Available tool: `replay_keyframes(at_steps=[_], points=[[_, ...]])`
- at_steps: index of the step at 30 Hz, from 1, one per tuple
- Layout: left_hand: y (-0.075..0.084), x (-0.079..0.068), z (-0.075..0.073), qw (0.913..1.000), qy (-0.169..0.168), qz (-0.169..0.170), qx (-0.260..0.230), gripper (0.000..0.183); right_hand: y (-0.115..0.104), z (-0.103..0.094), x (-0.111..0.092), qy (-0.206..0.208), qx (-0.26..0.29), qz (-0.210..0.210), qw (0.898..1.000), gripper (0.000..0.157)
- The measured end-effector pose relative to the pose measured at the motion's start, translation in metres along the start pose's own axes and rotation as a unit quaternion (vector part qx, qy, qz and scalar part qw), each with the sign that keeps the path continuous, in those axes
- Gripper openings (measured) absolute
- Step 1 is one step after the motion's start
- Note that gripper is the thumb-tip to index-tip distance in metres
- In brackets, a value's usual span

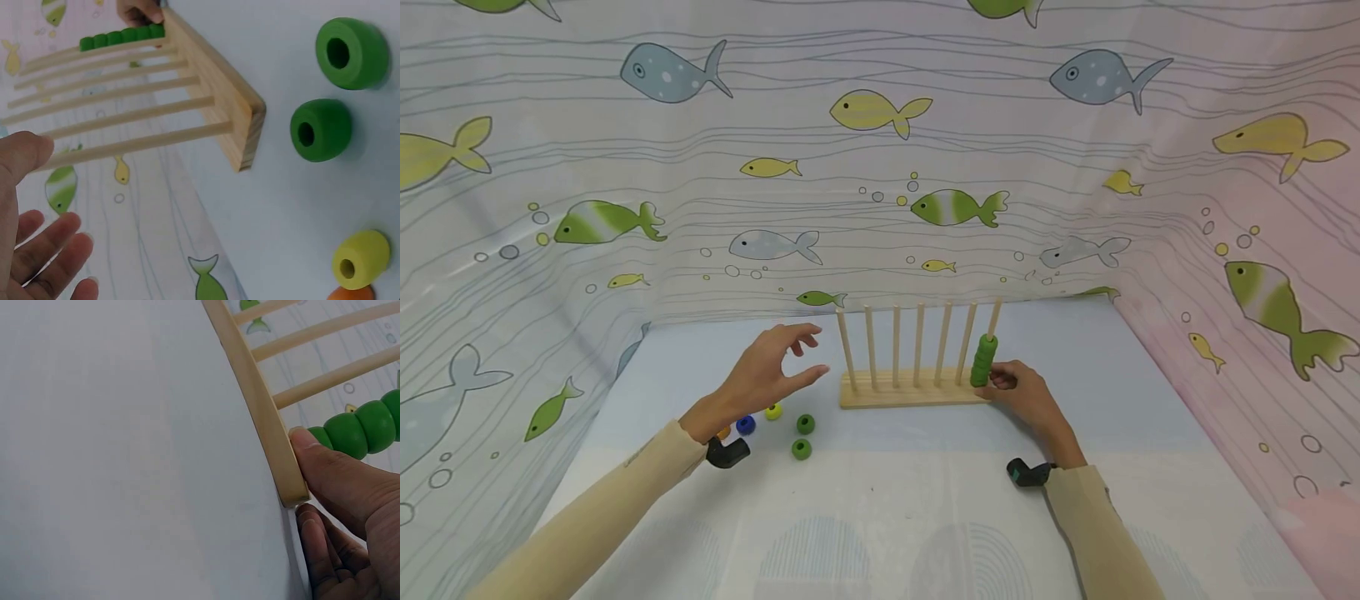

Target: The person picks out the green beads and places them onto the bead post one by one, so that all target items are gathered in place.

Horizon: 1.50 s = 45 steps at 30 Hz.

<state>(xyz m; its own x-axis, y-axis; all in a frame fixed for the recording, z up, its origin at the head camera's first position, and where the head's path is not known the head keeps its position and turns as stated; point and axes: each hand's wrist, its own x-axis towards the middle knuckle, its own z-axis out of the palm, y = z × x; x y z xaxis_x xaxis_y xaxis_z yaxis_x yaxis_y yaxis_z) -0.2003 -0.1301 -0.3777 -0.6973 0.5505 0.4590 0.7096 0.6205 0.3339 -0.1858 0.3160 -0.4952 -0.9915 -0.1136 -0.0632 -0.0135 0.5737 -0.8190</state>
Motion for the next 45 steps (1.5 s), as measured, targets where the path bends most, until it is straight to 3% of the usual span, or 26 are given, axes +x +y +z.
replay_keyframes(at_steps=[12,28,37,45], points=[[-0.002,-0.038,0.013,0.9973,-0.048,-0.050,-0.024,0.052,-0.002,0.000,-0.001,-0.003,0.001,0.000,1.000,0.068],[-0.003,-0.083,0.023,0.9863,-0.098,-0.099,-0.089,0.039,-0.004,0.001,0.000,0.001,-0.006,0.004,1.000,0.069],[-0.004,-0.100,0.030,0.9868,-0.112,-0.054,-0.104,0.028,0.000,0.002,0.001,-0.002,-0.008,0.002,1.000,0.068],[-0.005,-0.107,0.031,0.9842,-0.138,-0.063,-0.091,0.028,-0.003,0.001,-0.002,-0.004,0.007,0.014,1.000,0.068]])
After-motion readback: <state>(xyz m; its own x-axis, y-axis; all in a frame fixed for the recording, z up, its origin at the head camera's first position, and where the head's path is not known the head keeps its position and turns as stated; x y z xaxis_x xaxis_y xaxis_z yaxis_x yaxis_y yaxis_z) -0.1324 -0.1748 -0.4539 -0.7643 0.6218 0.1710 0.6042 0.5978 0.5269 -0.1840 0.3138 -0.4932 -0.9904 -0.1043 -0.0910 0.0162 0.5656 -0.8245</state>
